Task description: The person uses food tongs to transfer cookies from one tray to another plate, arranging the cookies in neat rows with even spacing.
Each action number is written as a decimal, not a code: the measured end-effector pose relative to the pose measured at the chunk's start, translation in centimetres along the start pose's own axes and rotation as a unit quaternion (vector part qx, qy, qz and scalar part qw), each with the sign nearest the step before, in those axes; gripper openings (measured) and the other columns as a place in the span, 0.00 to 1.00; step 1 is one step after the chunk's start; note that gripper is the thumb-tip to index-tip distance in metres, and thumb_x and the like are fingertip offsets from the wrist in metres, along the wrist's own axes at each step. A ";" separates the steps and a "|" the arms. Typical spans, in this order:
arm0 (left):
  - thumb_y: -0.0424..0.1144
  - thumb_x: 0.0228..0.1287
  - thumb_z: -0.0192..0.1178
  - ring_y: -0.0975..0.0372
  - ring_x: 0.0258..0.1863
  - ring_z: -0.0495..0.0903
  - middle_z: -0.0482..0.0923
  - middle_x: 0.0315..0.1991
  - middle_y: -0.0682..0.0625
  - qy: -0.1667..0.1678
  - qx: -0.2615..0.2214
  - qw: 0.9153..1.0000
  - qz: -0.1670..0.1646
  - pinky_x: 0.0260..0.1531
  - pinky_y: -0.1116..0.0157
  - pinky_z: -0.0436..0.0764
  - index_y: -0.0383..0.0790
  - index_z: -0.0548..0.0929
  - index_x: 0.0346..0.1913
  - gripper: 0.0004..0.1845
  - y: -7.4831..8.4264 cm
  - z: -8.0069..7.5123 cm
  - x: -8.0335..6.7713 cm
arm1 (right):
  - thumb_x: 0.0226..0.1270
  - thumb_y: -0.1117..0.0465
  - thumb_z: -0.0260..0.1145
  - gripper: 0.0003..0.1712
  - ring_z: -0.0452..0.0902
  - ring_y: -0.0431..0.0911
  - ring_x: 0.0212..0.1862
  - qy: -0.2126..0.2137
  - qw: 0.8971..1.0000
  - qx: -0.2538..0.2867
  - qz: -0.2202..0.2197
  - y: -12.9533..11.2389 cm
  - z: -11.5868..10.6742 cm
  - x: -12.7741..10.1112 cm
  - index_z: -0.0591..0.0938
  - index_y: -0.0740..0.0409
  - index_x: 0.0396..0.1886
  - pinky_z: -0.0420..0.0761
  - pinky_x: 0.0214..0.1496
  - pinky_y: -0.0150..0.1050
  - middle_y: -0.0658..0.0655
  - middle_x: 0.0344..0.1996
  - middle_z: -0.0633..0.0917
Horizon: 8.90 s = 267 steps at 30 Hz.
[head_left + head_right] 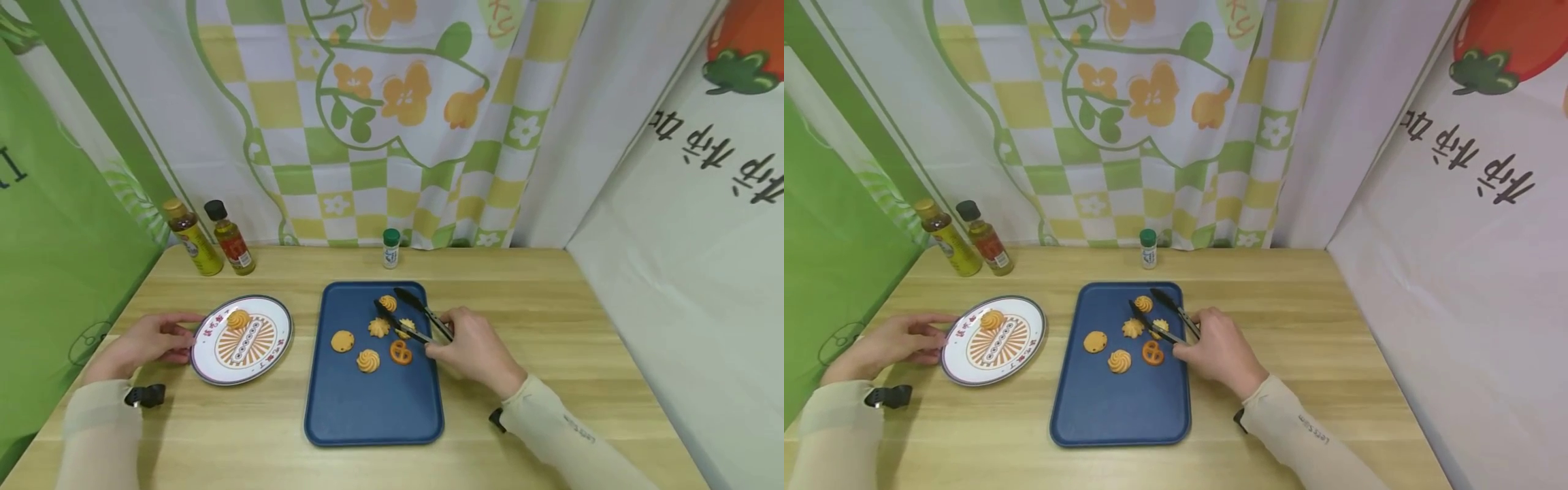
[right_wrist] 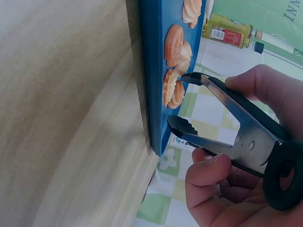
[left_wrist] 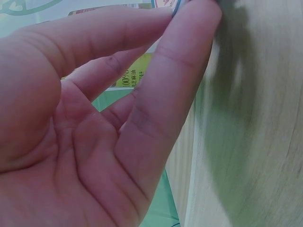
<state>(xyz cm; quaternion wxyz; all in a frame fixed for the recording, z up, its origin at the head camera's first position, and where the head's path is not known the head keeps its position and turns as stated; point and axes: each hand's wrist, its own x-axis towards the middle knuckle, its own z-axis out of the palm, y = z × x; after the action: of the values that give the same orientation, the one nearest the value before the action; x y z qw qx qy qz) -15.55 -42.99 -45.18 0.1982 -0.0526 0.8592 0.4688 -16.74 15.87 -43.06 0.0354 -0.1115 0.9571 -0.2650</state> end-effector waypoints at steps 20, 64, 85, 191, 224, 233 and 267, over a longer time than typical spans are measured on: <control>0.24 0.81 0.59 0.63 0.40 0.88 0.84 0.52 0.38 0.002 -0.001 1.000 -0.001 0.45 0.63 0.98 0.19 0.60 0.83 0.34 -0.2 0.2 -0.1 | 0.65 0.49 0.82 0.34 0.82 0.49 0.43 -0.011 1.000 -0.001 0.006 -0.2 -0.3 0.0 0.88 0.67 0.63 0.89 0.48 0.48 0.59 0.47 0.89; 0.25 0.83 0.58 0.63 0.40 0.88 0.83 0.55 0.35 0.004 0.005 1.000 0.005 0.45 0.64 0.98 0.17 0.60 0.82 0.33 -0.1 0.2 -0.1 | 0.64 0.50 0.82 0.32 0.83 0.49 0.44 0.007 1.000 0.002 -0.004 -0.7 0.3 0.3 0.89 0.66 0.62 0.91 0.48 0.48 0.60 0.49 0.90; 0.27 0.83 0.59 0.62 0.41 0.88 0.83 0.55 0.36 0.009 0.011 1.000 -0.003 0.45 0.63 0.98 0.19 0.62 0.82 0.33 -0.3 0.2 0.2 | 0.62 0.52 0.81 0.29 0.78 0.47 0.39 0.006 0.999 0.004 -0.040 -3.6 1.2 1.4 0.90 0.65 0.59 0.81 0.38 0.38 0.57 0.42 0.89; 0.26 0.83 0.59 0.61 0.40 0.88 0.82 0.53 0.36 0.012 0.006 1.000 0.008 0.44 0.63 0.98 0.20 0.63 0.83 0.32 -0.3 0.2 0.3 | 0.62 0.51 0.82 0.31 0.77 0.48 0.42 -0.039 0.994 0.050 -0.091 -9.0 5.4 2.5 0.86 0.62 0.60 0.85 0.42 0.42 0.56 0.49 0.86; 0.26 0.83 0.59 0.62 0.40 0.88 0.82 0.53 0.37 0.012 -0.002 1.000 0.002 0.44 0.63 0.98 0.20 0.62 0.83 0.33 -0.7 0.4 0.0 | 0.55 0.55 0.85 0.27 0.74 0.43 0.37 -0.033 0.995 -0.015 -0.091 -6.4 2.5 -3.5 0.89 0.63 0.51 0.80 0.36 0.38 0.51 0.39 0.84; 0.26 0.83 0.58 0.61 0.41 0.89 0.83 0.55 0.35 0.009 -0.005 1.000 0.000 0.45 0.63 0.98 0.20 0.61 0.83 0.33 -0.8 0.3 0.0 | 0.55 0.55 0.85 0.25 0.75 0.44 0.36 -0.046 0.994 -0.022 -0.095 -6.5 2.1 -3.5 0.88 0.63 0.49 0.81 0.36 0.38 0.51 0.37 0.83; 0.28 0.82 0.62 0.61 0.41 0.89 0.83 0.55 0.38 0.008 -0.009 1.000 -0.003 0.46 0.62 0.98 0.22 0.63 0.83 0.34 -0.5 0.0 0.3 | 0.60 0.53 0.83 0.27 0.76 0.43 0.38 -0.051 0.994 0.023 -0.099 -8.4 2.5 -2.0 0.90 0.62 0.55 0.82 0.40 0.39 0.51 0.42 0.85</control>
<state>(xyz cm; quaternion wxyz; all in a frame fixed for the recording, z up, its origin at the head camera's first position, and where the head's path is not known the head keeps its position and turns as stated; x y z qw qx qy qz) -15.71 -43.28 -45.70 0.1920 -0.0608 0.8564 0.4755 -12.81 8.03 -40.85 0.0607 -0.2180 0.9321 -0.2830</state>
